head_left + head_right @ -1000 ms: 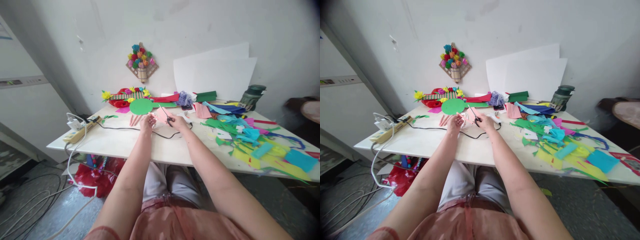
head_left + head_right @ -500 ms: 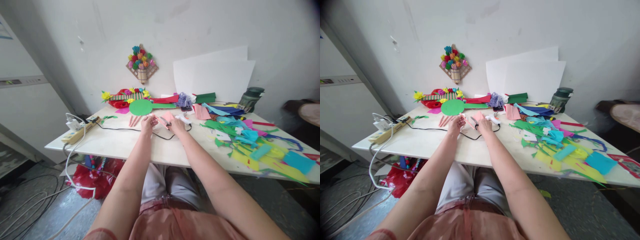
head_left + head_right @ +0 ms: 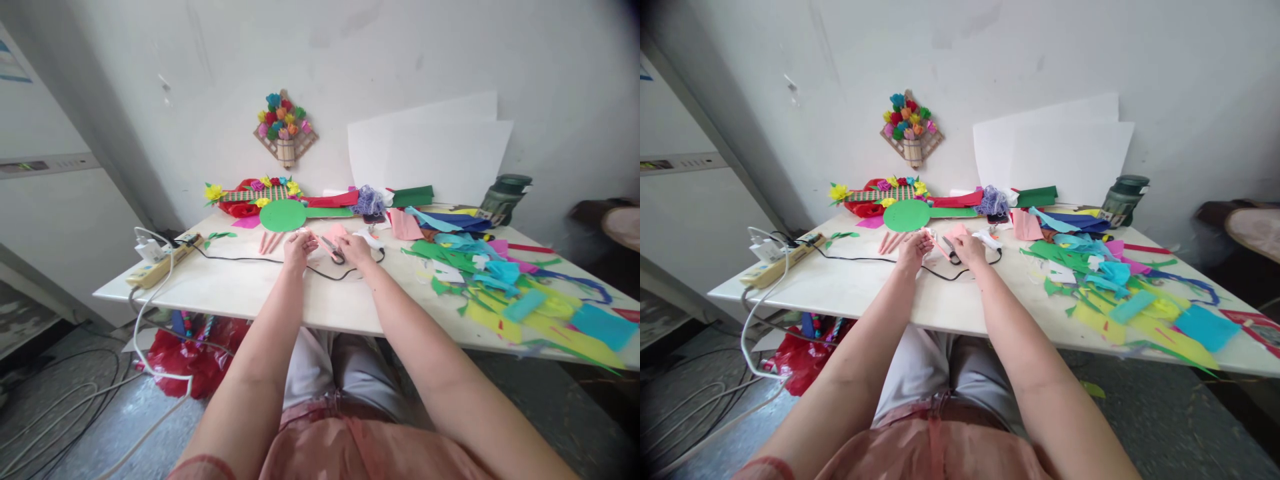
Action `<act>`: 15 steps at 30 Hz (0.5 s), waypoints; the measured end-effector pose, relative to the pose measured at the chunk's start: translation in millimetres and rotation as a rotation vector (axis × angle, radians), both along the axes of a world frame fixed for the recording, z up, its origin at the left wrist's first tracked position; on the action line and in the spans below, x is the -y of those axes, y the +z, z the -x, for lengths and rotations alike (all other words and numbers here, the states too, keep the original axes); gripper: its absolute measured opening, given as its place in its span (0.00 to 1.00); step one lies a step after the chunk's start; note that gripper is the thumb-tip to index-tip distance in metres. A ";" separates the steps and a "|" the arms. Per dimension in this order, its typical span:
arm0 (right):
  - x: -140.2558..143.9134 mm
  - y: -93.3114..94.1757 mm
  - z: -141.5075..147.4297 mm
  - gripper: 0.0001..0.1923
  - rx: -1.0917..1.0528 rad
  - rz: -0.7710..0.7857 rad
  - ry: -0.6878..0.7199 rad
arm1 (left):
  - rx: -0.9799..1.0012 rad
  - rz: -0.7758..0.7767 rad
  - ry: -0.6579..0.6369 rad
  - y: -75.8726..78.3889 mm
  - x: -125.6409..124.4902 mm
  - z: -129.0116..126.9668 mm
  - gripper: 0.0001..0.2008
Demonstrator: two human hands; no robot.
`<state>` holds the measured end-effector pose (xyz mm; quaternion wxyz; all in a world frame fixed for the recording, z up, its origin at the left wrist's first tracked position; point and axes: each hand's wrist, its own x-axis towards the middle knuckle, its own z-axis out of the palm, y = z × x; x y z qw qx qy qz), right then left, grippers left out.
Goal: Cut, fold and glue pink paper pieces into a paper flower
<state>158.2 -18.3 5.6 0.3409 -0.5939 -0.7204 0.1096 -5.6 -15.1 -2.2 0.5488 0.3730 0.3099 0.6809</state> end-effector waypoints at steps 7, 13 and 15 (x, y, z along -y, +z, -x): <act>5.0 0.3 2.7 0.27 -0.557 0.300 0.510 | -0.033 -0.020 0.006 0.6 3.5 -2.9 0.13; 5.8 -1.6 5.4 0.23 -0.522 0.252 0.504 | -0.044 -0.033 -0.050 0.3 4.2 -4.9 0.15; 3.1 -4.7 6.1 0.24 -0.481 0.208 0.478 | -0.072 -0.023 -0.071 0.6 5.2 -5.9 0.17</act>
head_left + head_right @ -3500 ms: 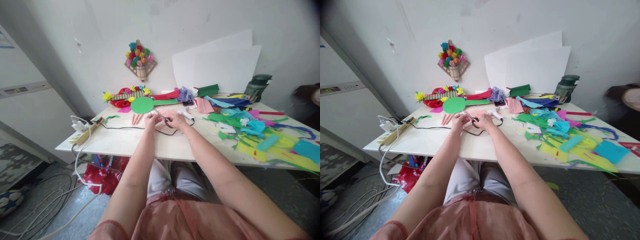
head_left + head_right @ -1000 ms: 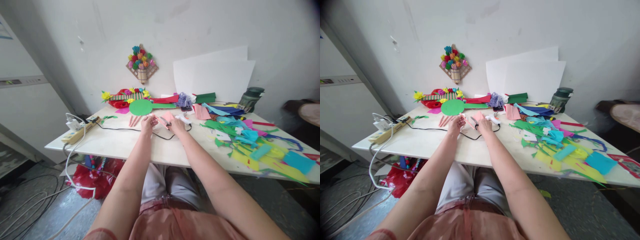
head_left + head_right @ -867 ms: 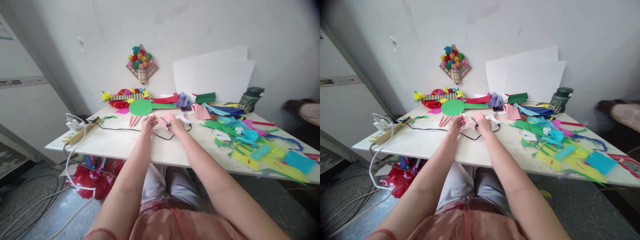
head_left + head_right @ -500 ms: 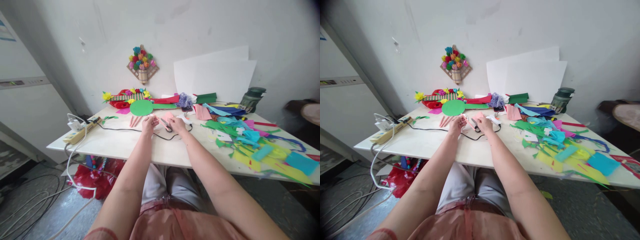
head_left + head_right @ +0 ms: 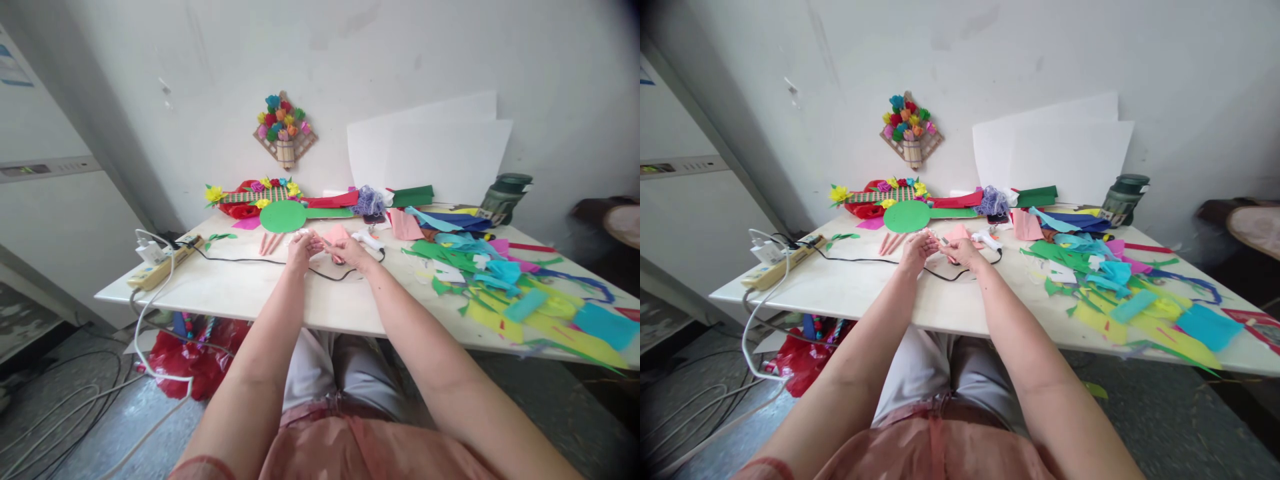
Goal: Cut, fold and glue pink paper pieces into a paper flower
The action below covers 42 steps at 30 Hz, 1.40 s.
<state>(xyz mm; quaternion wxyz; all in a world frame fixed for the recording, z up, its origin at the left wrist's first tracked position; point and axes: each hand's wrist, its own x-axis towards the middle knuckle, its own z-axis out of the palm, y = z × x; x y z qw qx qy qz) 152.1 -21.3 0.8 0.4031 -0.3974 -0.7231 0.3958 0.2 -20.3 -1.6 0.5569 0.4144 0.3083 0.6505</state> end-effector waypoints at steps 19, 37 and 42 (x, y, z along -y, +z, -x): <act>-0.4 -2.0 5.3 0.20 0.266 -0.305 -0.259 | -0.165 -0.006 -0.015 -7.1 -2.5 0.9 0.20; -2.1 -5.4 4.1 0.14 0.257 -0.300 -0.229 | -0.089 0.021 0.071 -6.1 -4.4 3.1 0.23; 0.7 -3.1 4.6 0.13 0.302 -0.320 -0.276 | -0.155 0.033 0.061 -4.2 -2.3 0.9 0.22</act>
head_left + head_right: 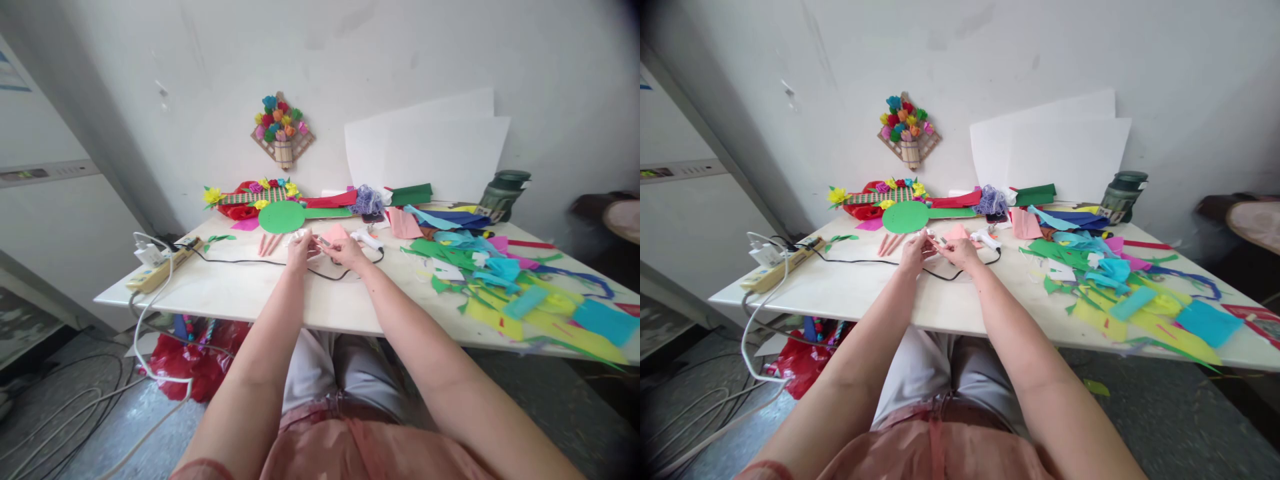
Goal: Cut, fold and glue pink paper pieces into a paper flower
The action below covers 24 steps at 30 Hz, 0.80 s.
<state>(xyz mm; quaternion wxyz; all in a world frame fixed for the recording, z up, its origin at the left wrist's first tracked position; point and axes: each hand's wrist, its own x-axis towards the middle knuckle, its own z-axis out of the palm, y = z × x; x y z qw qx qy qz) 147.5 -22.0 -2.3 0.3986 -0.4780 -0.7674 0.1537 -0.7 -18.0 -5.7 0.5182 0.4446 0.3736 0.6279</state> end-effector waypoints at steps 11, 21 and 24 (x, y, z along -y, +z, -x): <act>-5.8 1.6 -7.7 0.27 -0.206 0.216 0.168 | -0.057 -0.053 0.099 -2.8 -3.2 1.8 0.20; -5.8 -1.1 -7.8 0.19 -0.184 0.207 0.150 | -0.043 -0.042 0.103 -1.3 -2.8 0.5 0.20; -5.0 -0.2 -7.7 0.20 -0.228 0.206 0.161 | -0.057 -0.058 0.052 -0.9 -0.5 -0.5 0.19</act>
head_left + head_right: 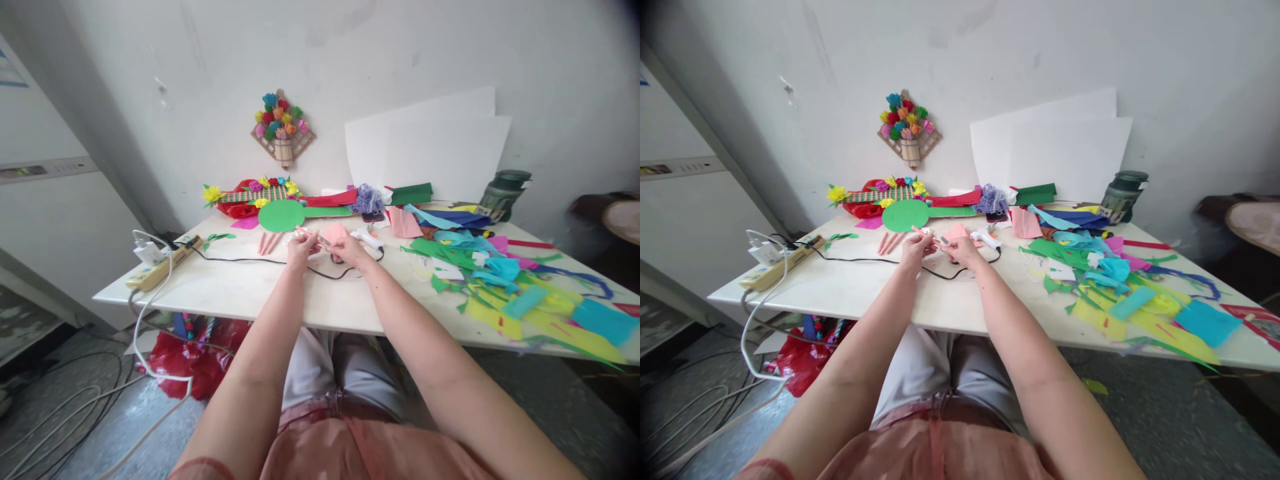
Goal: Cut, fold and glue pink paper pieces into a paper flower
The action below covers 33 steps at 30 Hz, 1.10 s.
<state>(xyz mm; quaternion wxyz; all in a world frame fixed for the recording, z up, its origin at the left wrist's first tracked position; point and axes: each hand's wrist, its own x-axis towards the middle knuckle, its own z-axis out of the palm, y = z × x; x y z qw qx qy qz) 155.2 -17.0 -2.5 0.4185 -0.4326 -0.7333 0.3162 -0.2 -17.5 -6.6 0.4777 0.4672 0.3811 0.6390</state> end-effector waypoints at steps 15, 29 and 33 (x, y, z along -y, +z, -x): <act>2.2 0.6 1.5 0.19 0.042 0.028 -0.004 | 0.011 0.018 0.063 0.1 -1.3 0.2 0.19; 0.4 -2.2 4.0 0.21 0.019 -0.005 -0.051 | -0.037 -0.033 -0.050 2.1 2.2 -3.1 0.17; 6.0 4.2 3.5 0.24 -0.072 0.065 0.020 | -0.003 -0.031 -0.101 0.6 1.0 -1.9 0.16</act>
